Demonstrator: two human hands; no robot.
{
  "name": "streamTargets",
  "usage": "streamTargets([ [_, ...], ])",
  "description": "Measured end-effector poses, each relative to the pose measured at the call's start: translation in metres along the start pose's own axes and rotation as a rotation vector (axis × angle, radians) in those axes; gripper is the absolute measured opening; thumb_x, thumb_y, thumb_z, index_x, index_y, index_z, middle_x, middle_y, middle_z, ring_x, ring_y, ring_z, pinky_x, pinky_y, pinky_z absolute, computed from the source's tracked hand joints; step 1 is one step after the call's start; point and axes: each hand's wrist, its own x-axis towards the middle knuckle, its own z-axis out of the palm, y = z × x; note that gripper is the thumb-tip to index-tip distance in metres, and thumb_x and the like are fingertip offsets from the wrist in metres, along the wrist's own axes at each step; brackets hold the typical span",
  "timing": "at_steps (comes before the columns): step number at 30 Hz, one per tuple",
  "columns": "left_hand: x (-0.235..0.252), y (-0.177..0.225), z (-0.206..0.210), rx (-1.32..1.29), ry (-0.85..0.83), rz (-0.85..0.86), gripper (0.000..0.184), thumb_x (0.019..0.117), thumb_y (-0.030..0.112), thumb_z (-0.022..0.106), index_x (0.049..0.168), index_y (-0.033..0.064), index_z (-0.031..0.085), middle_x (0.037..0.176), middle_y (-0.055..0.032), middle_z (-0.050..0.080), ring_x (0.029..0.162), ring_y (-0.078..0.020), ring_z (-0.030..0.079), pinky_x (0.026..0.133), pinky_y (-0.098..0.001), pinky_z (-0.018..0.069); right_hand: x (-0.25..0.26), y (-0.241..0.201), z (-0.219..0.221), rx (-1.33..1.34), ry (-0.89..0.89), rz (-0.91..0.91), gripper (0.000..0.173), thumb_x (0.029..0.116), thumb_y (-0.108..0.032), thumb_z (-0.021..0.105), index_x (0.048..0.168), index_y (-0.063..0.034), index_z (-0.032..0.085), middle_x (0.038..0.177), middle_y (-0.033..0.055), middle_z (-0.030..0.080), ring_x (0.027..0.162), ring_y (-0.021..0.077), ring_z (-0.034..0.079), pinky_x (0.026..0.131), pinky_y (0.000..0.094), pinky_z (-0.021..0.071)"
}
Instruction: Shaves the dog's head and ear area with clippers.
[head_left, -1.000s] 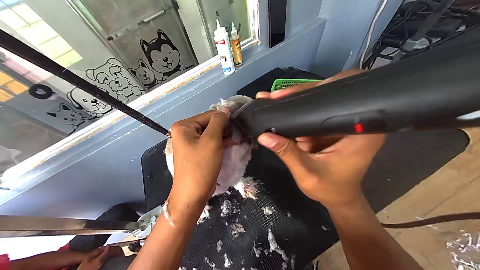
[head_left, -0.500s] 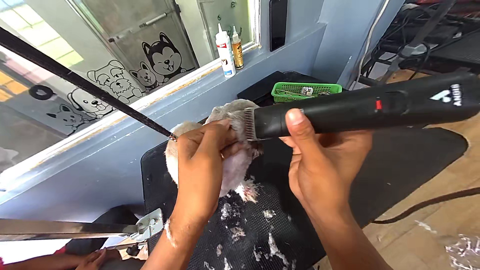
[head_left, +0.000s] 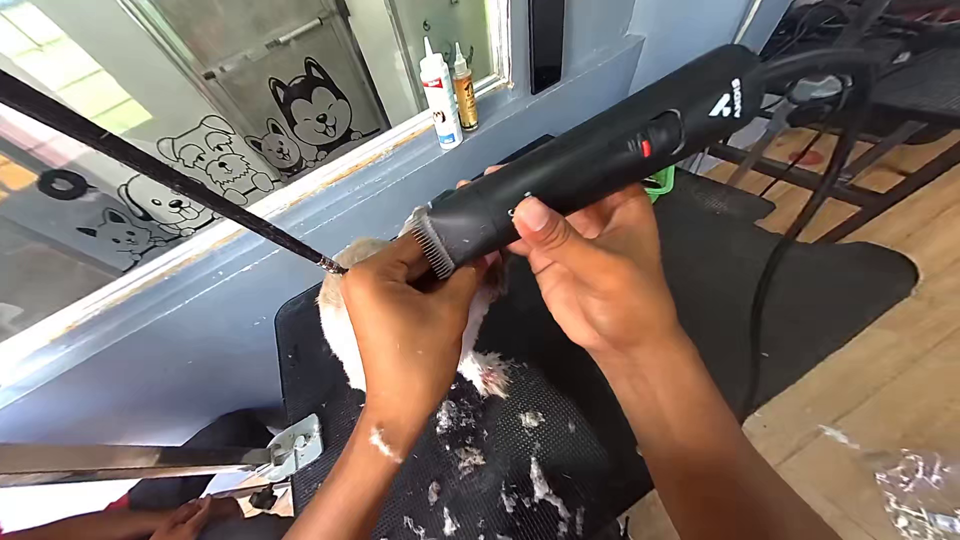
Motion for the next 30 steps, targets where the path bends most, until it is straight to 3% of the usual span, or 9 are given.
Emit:
streamTargets([
  [3,0.009,-0.002,0.0,0.12,-0.036,0.042,0.003,0.0917,0.011,0.076,0.095,0.0107,0.075,0.079,0.0043,0.075,0.065,-0.0038,0.069,0.058,-0.0213,0.0592,-0.003,-0.005,-0.01,0.041,0.091,-0.074,0.045,0.089,0.005,0.073,0.125,0.0009,0.046,0.118,0.0223,0.066,0.112,0.0362,0.068,0.098,0.0542,0.0578],
  [8,0.024,0.003,-0.02,0.067,-0.211,-0.064,0.013,0.1056,0.018,0.058,0.11,0.0079,0.063,0.082,-0.0012,0.073,0.068,-0.0118,0.071,0.066,-0.0284,0.0633,-0.023,-0.019,-0.033,-0.041,0.21,-0.174,0.058,0.0874,0.002,0.077,0.133,-0.006,0.042,0.125,0.0173,0.063,0.118,0.0353,0.065,0.103,0.0551,0.0552],
  [12,0.027,0.012,-0.028,-0.024,-0.291,-0.12,0.01,0.1071,0.014,0.053,0.113,0.0079,0.059,0.084,-0.0023,0.072,0.067,-0.0121,0.071,0.064,-0.0271,0.0633,-0.037,-0.017,-0.05,-0.167,0.099,-0.261,0.054,0.0839,0.001,0.081,0.127,-0.007,0.05,0.124,0.0154,0.068,0.12,0.0355,0.066,0.105,0.0513,0.056],
  [16,0.024,0.017,-0.03,-0.128,-0.296,-0.174,0.01,0.1074,0.01,0.051,0.116,0.0074,0.056,0.092,-0.0046,0.073,0.074,-0.0152,0.075,0.069,-0.0329,0.0671,-0.037,-0.009,-0.057,-0.269,-0.033,-0.34,0.062,0.0788,0.008,0.082,0.127,-0.0039,0.045,0.125,0.0197,0.066,0.121,0.0413,0.065,0.105,0.0551,0.0555],
  [24,0.017,0.023,-0.034,-0.192,-0.292,-0.225,0.013,0.1084,0.011,0.049,0.12,0.0078,0.054,0.097,-0.0081,0.072,0.078,-0.02,0.076,0.072,-0.0383,0.0672,-0.041,-0.004,-0.048,-0.272,-0.13,-0.301,0.064,0.0773,0.008,0.083,0.127,-0.0045,0.044,0.125,0.0194,0.067,0.121,0.0415,0.064,0.106,0.0564,0.0548],
  [30,0.015,0.023,-0.034,-0.183,-0.287,-0.226,0.011,0.109,0.011,0.047,0.119,0.0085,0.053,0.093,-0.0067,0.071,0.074,-0.0173,0.074,0.07,-0.0351,0.0663,-0.044,-0.006,-0.045,-0.239,-0.211,-0.233,0.064,0.0764,0.003,0.086,0.126,-0.0055,0.047,0.123,0.0175,0.067,0.119,0.0396,0.065,0.106,0.0569,0.0544],
])
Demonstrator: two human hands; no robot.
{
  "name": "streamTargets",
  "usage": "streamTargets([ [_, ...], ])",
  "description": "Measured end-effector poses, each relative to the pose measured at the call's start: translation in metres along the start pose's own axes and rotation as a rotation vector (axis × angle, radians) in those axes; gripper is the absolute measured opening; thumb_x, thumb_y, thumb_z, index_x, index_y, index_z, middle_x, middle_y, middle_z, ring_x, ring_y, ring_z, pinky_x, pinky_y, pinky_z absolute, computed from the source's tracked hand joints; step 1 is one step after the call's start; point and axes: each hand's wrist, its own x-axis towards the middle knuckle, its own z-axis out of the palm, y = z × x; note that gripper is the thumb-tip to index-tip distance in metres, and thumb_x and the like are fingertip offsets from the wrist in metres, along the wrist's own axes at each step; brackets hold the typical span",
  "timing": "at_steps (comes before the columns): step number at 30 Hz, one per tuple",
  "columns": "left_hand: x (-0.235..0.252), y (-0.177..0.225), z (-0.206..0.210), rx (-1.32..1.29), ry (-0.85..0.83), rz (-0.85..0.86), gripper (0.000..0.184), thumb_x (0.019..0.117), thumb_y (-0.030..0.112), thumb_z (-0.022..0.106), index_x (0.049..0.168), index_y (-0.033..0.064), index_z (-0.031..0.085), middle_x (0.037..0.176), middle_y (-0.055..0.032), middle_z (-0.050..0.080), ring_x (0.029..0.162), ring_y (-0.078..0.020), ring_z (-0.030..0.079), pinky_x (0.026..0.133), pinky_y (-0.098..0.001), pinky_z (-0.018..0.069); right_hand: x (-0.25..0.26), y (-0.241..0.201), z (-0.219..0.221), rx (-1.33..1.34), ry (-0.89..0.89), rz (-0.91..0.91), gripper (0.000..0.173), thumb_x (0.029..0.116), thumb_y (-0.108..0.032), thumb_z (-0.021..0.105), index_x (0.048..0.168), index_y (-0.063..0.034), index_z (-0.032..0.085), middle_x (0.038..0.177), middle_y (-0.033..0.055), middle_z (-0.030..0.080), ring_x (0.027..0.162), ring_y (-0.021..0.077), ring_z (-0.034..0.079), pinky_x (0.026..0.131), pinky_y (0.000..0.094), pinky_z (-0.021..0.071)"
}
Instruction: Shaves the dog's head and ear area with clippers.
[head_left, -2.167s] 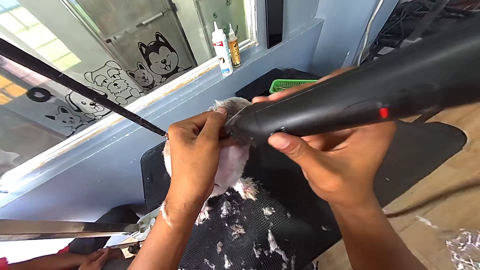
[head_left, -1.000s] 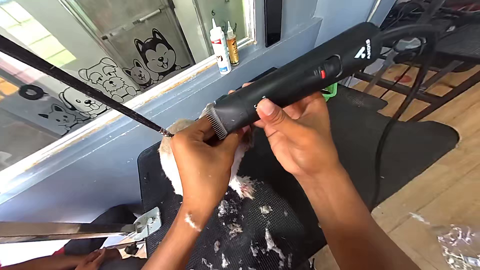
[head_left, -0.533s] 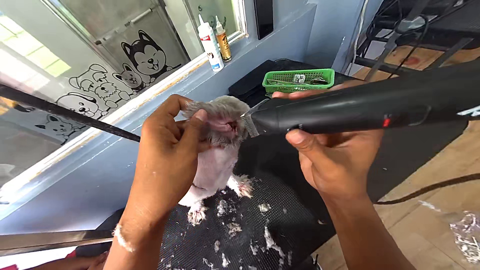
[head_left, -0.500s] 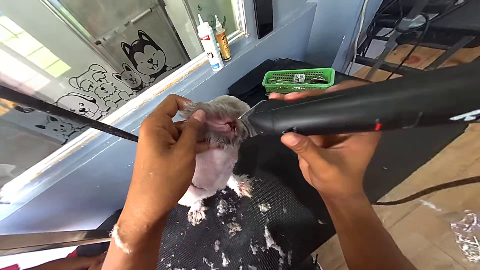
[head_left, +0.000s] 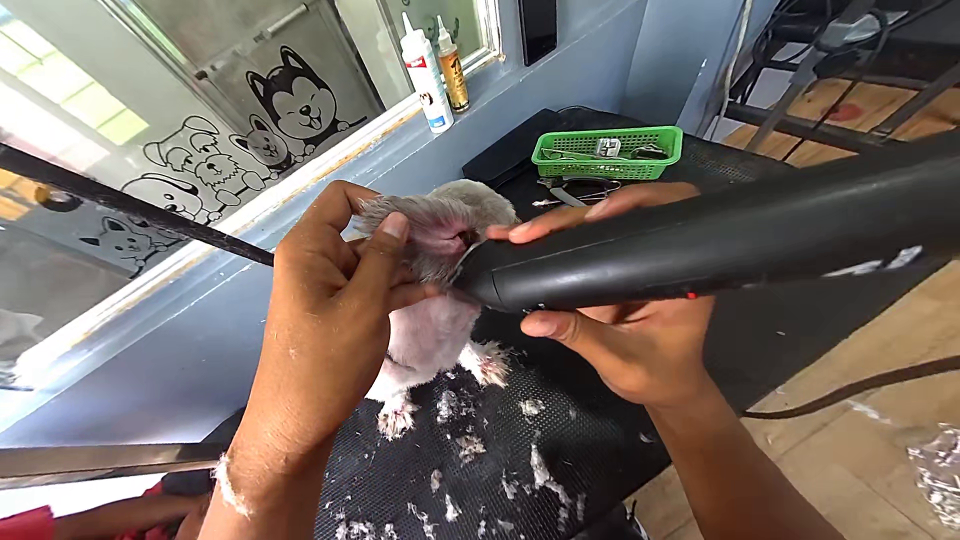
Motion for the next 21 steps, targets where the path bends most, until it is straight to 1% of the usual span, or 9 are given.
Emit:
streamTargets([
  [3,0.001,-0.001,0.0,-0.001,0.005,0.012,0.012,0.1088,0.011,0.047,0.118,0.0076,0.053,0.093,-0.0071,0.071,0.075,-0.0178,0.074,0.071,-0.036,0.0668,0.006,-0.008,-0.007,0.002,-0.012,0.002,0.063,0.0781,-0.004,0.087,0.127,-0.0056,0.047,0.12,0.0172,0.069,0.116,0.0397,0.067,0.104,0.0578,0.0552],
  [7,0.005,-0.004,0.001,-0.015,0.032,0.03,0.009,0.1077,0.008,0.049,0.114,0.0051,0.055,0.091,-0.0087,0.072,0.076,-0.0211,0.076,0.071,-0.0406,0.0679,0.019,-0.014,-0.006,-0.151,0.051,-0.131,0.064,0.0785,-0.001,0.086,0.128,-0.0039,0.045,0.122,0.0165,0.068,0.116,0.0391,0.067,0.103,0.0561,0.0571],
  [9,0.003,-0.002,0.002,-0.01,0.037,0.014,0.01,0.1079,0.009,0.05,0.114,0.0056,0.055,0.09,-0.0079,0.072,0.075,-0.02,0.075,0.071,-0.0388,0.0676,0.022,-0.016,0.0,-0.26,0.017,-0.143,0.061,0.0796,-0.003,0.085,0.127,-0.0022,0.046,0.122,0.0141,0.068,0.116,0.0347,0.068,0.102,0.0523,0.0587],
  [11,0.001,0.001,0.002,0.022,0.032,0.014,0.011,0.1083,0.011,0.049,0.115,0.0071,0.056,0.089,-0.0058,0.072,0.073,-0.0171,0.074,0.07,-0.0341,0.0663,0.022,-0.016,0.009,-0.317,-0.033,-0.123,0.058,0.0795,-0.005,0.086,0.125,-0.0011,0.05,0.12,0.0097,0.069,0.115,0.0257,0.068,0.102,0.0452,0.0591],
  [13,0.001,0.0,0.001,0.056,0.028,0.034,0.01,0.1084,0.012,0.049,0.115,0.0083,0.056,0.089,-0.0039,0.071,0.071,-0.0149,0.073,0.068,-0.0314,0.0655,0.019,-0.018,0.014,-0.28,-0.102,-0.074,0.058,0.08,-0.002,0.085,0.127,-0.0006,0.05,0.122,0.0094,0.067,0.119,0.0237,0.066,0.106,0.0429,0.0565],
  [15,0.001,-0.002,-0.001,0.05,0.039,0.031,0.01,0.1081,0.012,0.05,0.114,0.0086,0.057,0.089,-0.0038,0.072,0.071,-0.0148,0.073,0.068,-0.0312,0.0654,0.018,-0.019,0.011,-0.164,-0.14,-0.024,0.061,0.0785,-0.001,0.085,0.127,-0.0029,0.048,0.122,0.0105,0.066,0.119,0.0275,0.066,0.107,0.047,0.0557],
  [17,0.001,-0.003,-0.002,0.035,0.061,0.02,0.01,0.1081,0.012,0.05,0.115,0.0085,0.057,0.087,-0.0044,0.072,0.07,-0.0152,0.073,0.067,-0.0316,0.0651,0.013,-0.019,0.002,-0.005,-0.108,0.049,0.062,0.0779,-0.005,0.087,0.127,-0.0056,0.049,0.12,0.013,0.068,0.116,0.0336,0.067,0.105,0.0545,0.0557],
  [19,0.002,-0.003,-0.005,0.021,0.071,0.012,0.011,0.1081,0.011,0.05,0.116,0.0075,0.056,0.09,-0.006,0.073,0.073,-0.0181,0.075,0.069,-0.036,0.0671,0.004,-0.013,-0.008,0.122,0.005,0.082,0.06,0.0799,-0.009,0.087,0.128,-0.0083,0.051,0.12,0.0152,0.07,0.115,0.0365,0.068,0.106,0.0579,0.0533],
  [21,0.005,-0.004,-0.006,0.016,0.084,0.02,0.01,0.1079,0.011,0.05,0.115,0.0073,0.056,0.089,-0.0055,0.073,0.073,-0.018,0.075,0.07,-0.037,0.0673,-0.005,-0.006,-0.016,0.121,0.134,0.068,0.058,0.0824,-0.012,0.086,0.129,-0.0131,0.052,0.125,0.0099,0.069,0.118,0.0278,0.068,0.104,0.0454,0.0564],
])
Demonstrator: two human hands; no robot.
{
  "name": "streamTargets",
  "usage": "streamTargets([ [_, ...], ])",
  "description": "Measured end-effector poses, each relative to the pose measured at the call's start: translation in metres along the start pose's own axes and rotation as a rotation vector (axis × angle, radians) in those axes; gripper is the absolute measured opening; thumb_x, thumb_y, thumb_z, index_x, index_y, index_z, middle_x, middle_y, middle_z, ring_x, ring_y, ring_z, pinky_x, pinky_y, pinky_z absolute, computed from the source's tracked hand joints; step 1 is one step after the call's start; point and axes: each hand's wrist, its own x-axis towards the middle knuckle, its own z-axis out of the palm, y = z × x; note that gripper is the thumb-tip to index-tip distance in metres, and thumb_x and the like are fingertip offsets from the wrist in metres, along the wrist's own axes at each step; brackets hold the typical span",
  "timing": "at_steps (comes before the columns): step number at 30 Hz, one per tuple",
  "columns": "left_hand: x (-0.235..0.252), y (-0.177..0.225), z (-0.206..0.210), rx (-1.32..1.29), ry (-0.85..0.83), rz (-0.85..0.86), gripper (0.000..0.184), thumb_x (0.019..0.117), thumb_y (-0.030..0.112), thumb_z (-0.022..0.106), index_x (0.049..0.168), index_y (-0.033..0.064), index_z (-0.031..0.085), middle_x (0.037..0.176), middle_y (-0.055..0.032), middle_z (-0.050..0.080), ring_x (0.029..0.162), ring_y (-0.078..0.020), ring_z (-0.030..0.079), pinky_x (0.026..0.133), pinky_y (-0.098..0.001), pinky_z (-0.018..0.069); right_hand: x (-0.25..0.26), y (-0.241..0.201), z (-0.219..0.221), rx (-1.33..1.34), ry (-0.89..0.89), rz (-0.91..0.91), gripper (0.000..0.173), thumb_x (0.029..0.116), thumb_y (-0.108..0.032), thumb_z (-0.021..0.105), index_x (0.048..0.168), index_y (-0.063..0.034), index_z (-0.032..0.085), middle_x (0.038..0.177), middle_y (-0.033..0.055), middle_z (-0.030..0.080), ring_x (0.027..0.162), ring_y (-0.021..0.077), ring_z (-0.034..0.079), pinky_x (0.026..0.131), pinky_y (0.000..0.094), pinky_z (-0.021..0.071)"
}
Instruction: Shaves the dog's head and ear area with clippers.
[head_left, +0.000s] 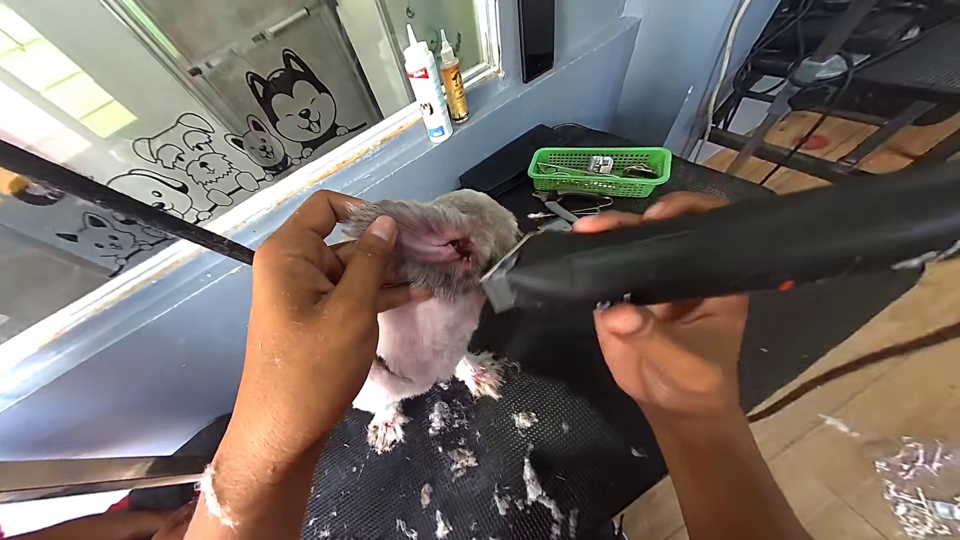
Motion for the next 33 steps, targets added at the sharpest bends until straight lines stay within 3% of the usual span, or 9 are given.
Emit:
streamTargets([
  [3,0.004,-0.001,-0.002,0.013,0.007,0.02,0.009,0.1073,0.01,0.05,0.114,0.0071,0.056,0.089,-0.0057,0.073,0.074,-0.0182,0.075,0.07,-0.0379,0.0675,-0.005,0.009,-0.009,-0.028,0.112,-0.063,0.061,0.081,-0.002,0.085,0.129,-0.0127,0.049,0.131,0.0116,0.065,0.122,0.0269,0.065,0.1,0.0392,0.0586],
  [10,0.005,0.005,-0.006,0.061,-0.003,0.034,0.011,0.1074,0.009,0.049,0.115,0.008,0.056,0.089,-0.0042,0.072,0.072,-0.0162,0.074,0.069,-0.0344,0.0667,-0.002,0.026,-0.001,-0.011,0.04,-0.078,0.062,0.0779,0.01,0.081,0.127,-0.007,0.047,0.126,0.0171,0.066,0.121,0.0317,0.065,0.103,0.0447,0.057],
  [18,0.006,0.006,-0.01,0.073,0.036,0.048,0.009,0.1078,0.011,0.049,0.115,0.0107,0.055,0.088,0.0006,0.071,0.072,-0.0117,0.073,0.07,-0.0301,0.0658,-0.008,0.02,0.004,0.016,-0.129,0.092,0.063,0.0761,0.005,0.085,0.126,-0.006,0.048,0.122,0.0182,0.068,0.119,0.0344,0.066,0.104,0.0483,0.0561],
  [21,0.007,0.005,-0.01,0.057,0.043,0.053,0.009,0.1079,0.011,0.049,0.113,0.0101,0.056,0.086,0.0008,0.071,0.072,-0.0118,0.073,0.07,-0.0307,0.0659,-0.002,0.017,-0.007,-0.012,-0.101,0.015,0.06,0.0794,-0.001,0.085,0.127,-0.0075,0.049,0.123,0.0159,0.068,0.117,0.0329,0.067,0.103,0.0482,0.0567],
  [23,0.008,0.005,-0.01,0.035,0.022,0.065,0.008,0.1083,0.01,0.048,0.113,0.0101,0.055,0.087,0.0006,0.07,0.073,-0.0124,0.072,0.071,-0.0316,0.0658,0.003,0.018,-0.009,-0.049,-0.055,-0.052,0.061,0.0803,0.003,0.083,0.127,-0.0084,0.045,0.126,0.0149,0.067,0.12,0.0313,0.066,0.103,0.0451,0.0572],
  [25,0.013,0.005,-0.009,0.026,-0.022,0.091,0.012,0.1089,0.01,0.045,0.114,0.0097,0.055,0.093,-0.0024,0.071,0.078,-0.0165,0.074,0.071,-0.0359,0.0671,0.003,0.023,-0.004,-0.08,-0.07,-0.048,0.063,0.0796,0.005,0.082,0.128,-0.0078,0.044,0.127,0.0144,0.067,0.12,0.0309,0.066,0.102,0.0452,0.0574],
  [29,0.024,0.008,-0.009,0.024,-0.175,0.13,0.016,0.1098,0.013,0.042,0.117,0.0105,0.056,0.101,-0.0029,0.07,0.085,-0.0161,0.073,0.073,-0.033,0.0655,-0.011,0.021,-0.003,0.001,-0.165,0.128,0.064,0.0771,0.006,0.083,0.128,-0.0064,0.048,0.123,0.0169,0.068,0.119,0.0332,0.066,0.103,0.0476,0.0562],
  [31,0.034,0.01,-0.01,-0.011,-0.311,0.127,0.017,0.1101,0.012,0.04,0.118,0.0087,0.055,0.101,-0.0045,0.071,0.082,-0.0154,0.072,0.072,-0.0306,0.0644,-0.018,0.015,-0.012,0.048,-0.174,0.203,0.064,0.0776,-0.001,0.086,0.13,-0.0081,0.049,0.12,0.0167,0.068,0.115,0.0327,0.068,0.1,0.0469,0.0582],
  [33,0.048,0.014,-0.01,-0.037,-0.507,0.129,0.019,0.1102,0.011,0.037,0.119,0.0068,0.054,0.112,-0.0084,0.072,0.085,-0.0165,0.073,0.071,-0.0292,0.0639,-0.025,0.011,-0.022,0.047,-0.136,0.234,0.064,0.0789,-0.01,0.088,0.131,-0.0098,0.051,0.122,0.0157,0.067,0.114,0.0316,0.068,0.097,0.0451,0.0597],
])
